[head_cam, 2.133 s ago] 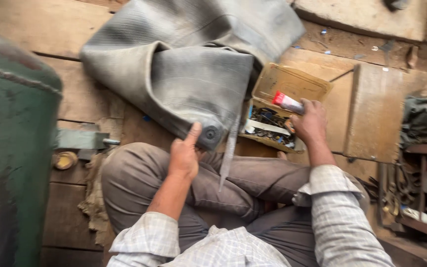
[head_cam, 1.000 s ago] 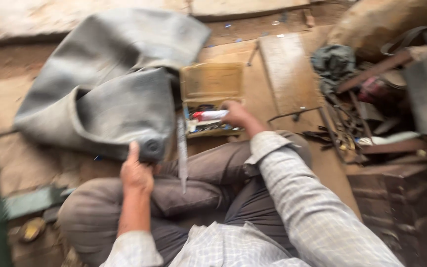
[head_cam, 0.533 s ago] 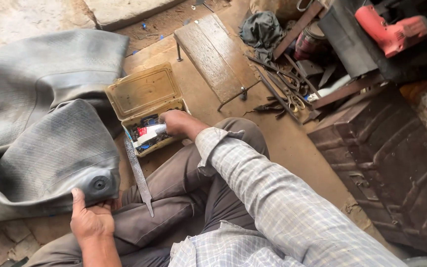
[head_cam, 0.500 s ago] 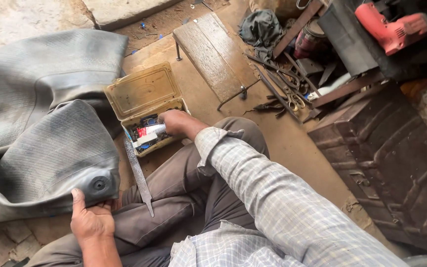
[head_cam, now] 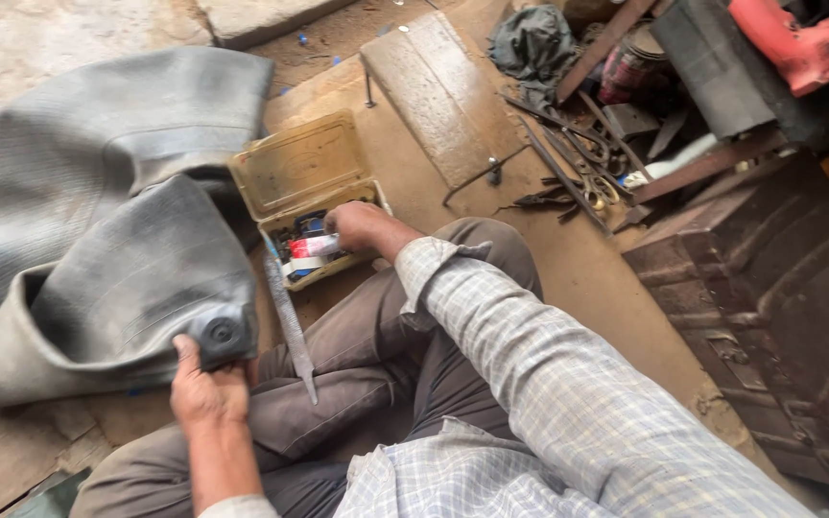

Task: The recorder is sorting through small parts in a box and preparing to repair a large inner tube.

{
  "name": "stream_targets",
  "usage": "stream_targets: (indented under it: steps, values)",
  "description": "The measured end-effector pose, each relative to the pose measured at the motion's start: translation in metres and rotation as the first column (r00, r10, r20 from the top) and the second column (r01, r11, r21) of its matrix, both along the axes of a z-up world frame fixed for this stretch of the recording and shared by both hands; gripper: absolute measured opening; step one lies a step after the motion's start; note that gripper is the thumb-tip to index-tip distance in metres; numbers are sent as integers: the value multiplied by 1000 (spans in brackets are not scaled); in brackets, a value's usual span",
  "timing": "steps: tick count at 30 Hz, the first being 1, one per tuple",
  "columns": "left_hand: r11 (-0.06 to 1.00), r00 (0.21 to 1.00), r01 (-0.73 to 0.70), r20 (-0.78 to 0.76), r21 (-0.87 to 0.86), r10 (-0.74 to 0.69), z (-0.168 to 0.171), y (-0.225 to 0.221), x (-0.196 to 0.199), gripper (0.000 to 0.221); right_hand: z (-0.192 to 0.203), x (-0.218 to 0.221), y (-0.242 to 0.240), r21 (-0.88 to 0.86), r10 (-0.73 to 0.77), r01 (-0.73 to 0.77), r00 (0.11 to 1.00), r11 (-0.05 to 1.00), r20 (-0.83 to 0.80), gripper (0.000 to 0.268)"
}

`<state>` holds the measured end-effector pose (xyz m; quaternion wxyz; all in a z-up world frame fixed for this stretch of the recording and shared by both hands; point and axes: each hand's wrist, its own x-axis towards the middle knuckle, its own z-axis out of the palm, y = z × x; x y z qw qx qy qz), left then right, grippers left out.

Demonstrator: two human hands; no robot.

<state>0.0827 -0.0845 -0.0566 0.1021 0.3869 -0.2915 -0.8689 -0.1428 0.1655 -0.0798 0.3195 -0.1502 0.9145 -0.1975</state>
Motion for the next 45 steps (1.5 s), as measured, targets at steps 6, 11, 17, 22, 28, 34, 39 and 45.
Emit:
stream_targets:
  steps: [6, 11, 17, 22, 28, 34, 39, 45]
  values:
    - [986, 988, 84, -144, 145, -63, -21, -5, -3, 51, -13, -5, -5, 67, 125, -121, 990, 990, -62, 37]
    - [993, 996, 60, -73, 102, -52, -18, -6, -3, 55, -42, -10, 0, 28, 126, -124, 989, 992, -73, 42]
    - [996, 998, 64, 8, 68, -64, -7, 1, -8, 56, -39, -10, 12, 18, 110, -109, 987, 994, -113, 38]
    - [999, 999, 46, -11, 29, -46, 1, 6, -10, 56, -17, 7, 9, -12, 81, -84, 982, 996, -171, 36]
    - [997, 997, 76, 12, -21, -76, -4, 2, -5, 59, 17, 82, -30, -302, -102, 8, 949, 953, -299, 31]
    - [982, 984, 82, 172, -169, -53, -25, 13, 1, 66, 31, 111, -25, -371, -53, -185, 835, 910, -548, 23]
    - [537, 846, 325, 493, -778, 204, -19, 54, 17, 73, 49, 111, -16, -619, -338, 141, 916, 773, -214, 25]
    - [53, 981, 192, 191, -980, -26, 103, 133, 15, 94, 56, 113, 21, -848, -354, 352, 911, 396, 213, 32]
